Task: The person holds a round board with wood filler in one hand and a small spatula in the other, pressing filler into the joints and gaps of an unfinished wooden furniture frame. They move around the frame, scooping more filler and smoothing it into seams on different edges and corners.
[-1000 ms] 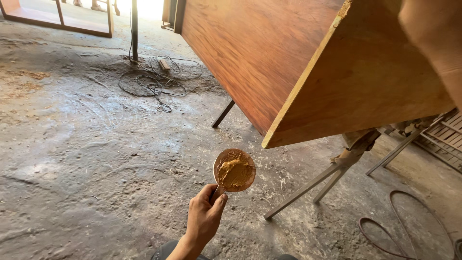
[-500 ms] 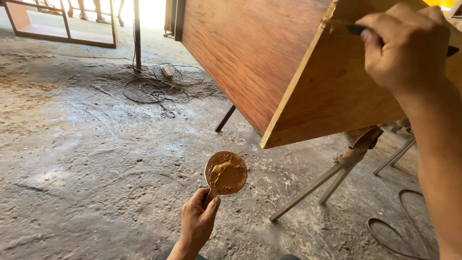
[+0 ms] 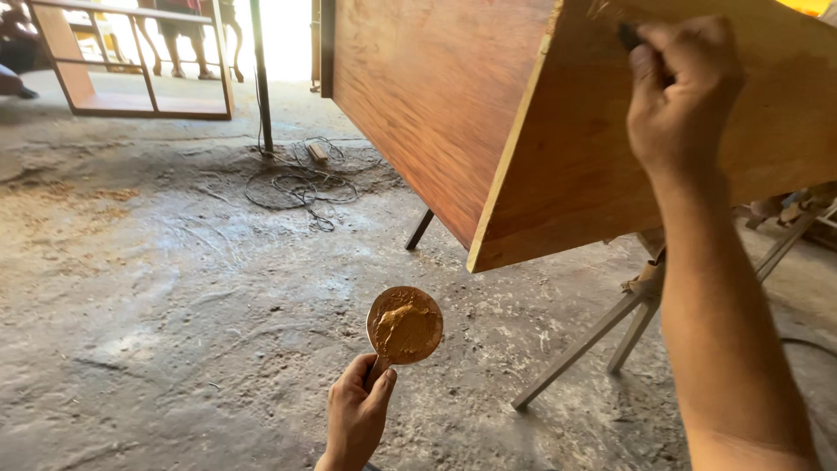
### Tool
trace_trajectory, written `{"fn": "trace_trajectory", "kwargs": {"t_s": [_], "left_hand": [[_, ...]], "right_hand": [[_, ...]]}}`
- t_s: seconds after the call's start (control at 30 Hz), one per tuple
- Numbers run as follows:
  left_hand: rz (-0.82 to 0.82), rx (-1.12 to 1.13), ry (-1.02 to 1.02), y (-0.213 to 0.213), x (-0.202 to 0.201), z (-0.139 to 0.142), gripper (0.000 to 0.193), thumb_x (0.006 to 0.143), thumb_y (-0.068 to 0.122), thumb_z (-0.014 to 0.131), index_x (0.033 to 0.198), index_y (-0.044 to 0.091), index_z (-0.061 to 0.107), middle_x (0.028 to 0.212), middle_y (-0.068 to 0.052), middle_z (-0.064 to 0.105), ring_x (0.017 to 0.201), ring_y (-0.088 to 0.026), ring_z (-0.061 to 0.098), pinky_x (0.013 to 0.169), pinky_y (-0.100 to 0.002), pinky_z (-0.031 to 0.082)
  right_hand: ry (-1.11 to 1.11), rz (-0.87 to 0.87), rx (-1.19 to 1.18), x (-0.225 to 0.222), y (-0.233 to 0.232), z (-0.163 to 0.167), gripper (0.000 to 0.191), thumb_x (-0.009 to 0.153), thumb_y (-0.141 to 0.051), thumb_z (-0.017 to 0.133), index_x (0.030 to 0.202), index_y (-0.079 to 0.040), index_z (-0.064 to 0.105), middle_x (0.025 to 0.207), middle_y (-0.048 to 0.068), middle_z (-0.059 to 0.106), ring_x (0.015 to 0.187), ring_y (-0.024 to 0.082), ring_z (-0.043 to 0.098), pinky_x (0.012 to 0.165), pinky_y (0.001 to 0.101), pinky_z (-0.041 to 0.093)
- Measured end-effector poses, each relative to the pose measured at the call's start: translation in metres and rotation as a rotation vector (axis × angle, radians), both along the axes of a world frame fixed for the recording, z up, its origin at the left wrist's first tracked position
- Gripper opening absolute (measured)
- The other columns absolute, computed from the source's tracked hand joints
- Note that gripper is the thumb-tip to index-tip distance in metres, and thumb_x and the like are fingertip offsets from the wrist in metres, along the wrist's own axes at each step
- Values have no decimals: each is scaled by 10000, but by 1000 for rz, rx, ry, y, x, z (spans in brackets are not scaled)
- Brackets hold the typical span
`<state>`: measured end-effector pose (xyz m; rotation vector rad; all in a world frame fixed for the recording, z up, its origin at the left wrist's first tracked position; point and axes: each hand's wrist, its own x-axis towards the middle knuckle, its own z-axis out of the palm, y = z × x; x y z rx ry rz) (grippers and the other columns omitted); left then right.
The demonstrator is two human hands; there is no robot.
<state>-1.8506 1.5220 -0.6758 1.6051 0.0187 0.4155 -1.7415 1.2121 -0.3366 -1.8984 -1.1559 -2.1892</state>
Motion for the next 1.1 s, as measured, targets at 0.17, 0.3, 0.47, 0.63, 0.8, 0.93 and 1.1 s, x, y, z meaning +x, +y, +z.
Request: {"fn": "trace_trajectory", "kwargs": {"t_s": [0.17, 0.3, 0.47, 0.63, 0.8, 0.93, 1.1], "left_hand": [[52, 75, 26, -7, -1, 6, 240, 857, 193, 713, 1002, 2, 724, 659, -51, 670, 615, -95, 555, 584, -300, 477], [42, 59, 0, -16, -2, 7, 248, 855, 192, 711, 1009, -2, 720, 685, -40, 690, 637, -84, 567, 600, -290, 488], [51, 120, -30, -27, -2, 8, 257, 850, 201, 712, 1010, 1, 720, 683, -32, 698, 624, -78, 584, 587, -281, 493], [35, 120, -16, -35, 2, 14, 255, 861, 201, 702, 1016, -1, 715, 663, -43, 682, 603, -84, 557, 562, -288, 474], [27, 106, -38, -36, 3, 16, 229, 871, 171, 701, 1014, -7, 710, 655, -22, 655, 594, -76, 530, 536, -285, 452], [14, 82, 67, -33, 1, 17, 210, 884, 168, 690, 1011, 3, 721, 613, -45, 615, 545, -104, 505, 500, -309, 416], [27, 84, -24, -30, 1, 20, 205, 874, 155, 701, 999, -8, 713, 649, -5, 651, 600, -64, 525, 543, -278, 445]], "right_hand": [[165, 143, 144, 13, -3, -19, 228, 1048, 151, 617, 1203, 19, 720, 995, 137, 622, 866, 227, 615, 741, 346, 479], [366, 334, 360, 18, -3, -24, 221, 1088, 104, 608, 1230, -13, 731, 1003, 109, 624, 778, 166, 627, 690, 328, 483], [331, 416, 432, 28, 9, -38, 235, 1040, 95, 630, 1215, -27, 728, 1048, 74, 633, 855, 158, 608, 737, 309, 504], [206, 345, 405, 41, 29, -45, 336, 1064, 119, 669, 1343, -56, 737, 1113, 90, 569, 987, 189, 582, 840, 326, 525], [69, 211, 401, 43, 31, -44, 442, 943, 180, 650, 1300, -48, 774, 1093, 105, 532, 989, 239, 568, 819, 323, 517], [59, 130, 527, 37, 28, -49, 391, 969, 162, 669, 1285, -40, 778, 1070, 100, 549, 981, 246, 562, 816, 337, 506], [175, 255, 728, 29, 55, -56, 280, 1081, 48, 669, 1338, -39, 738, 1043, 69, 622, 938, 202, 618, 839, 339, 525]]}}
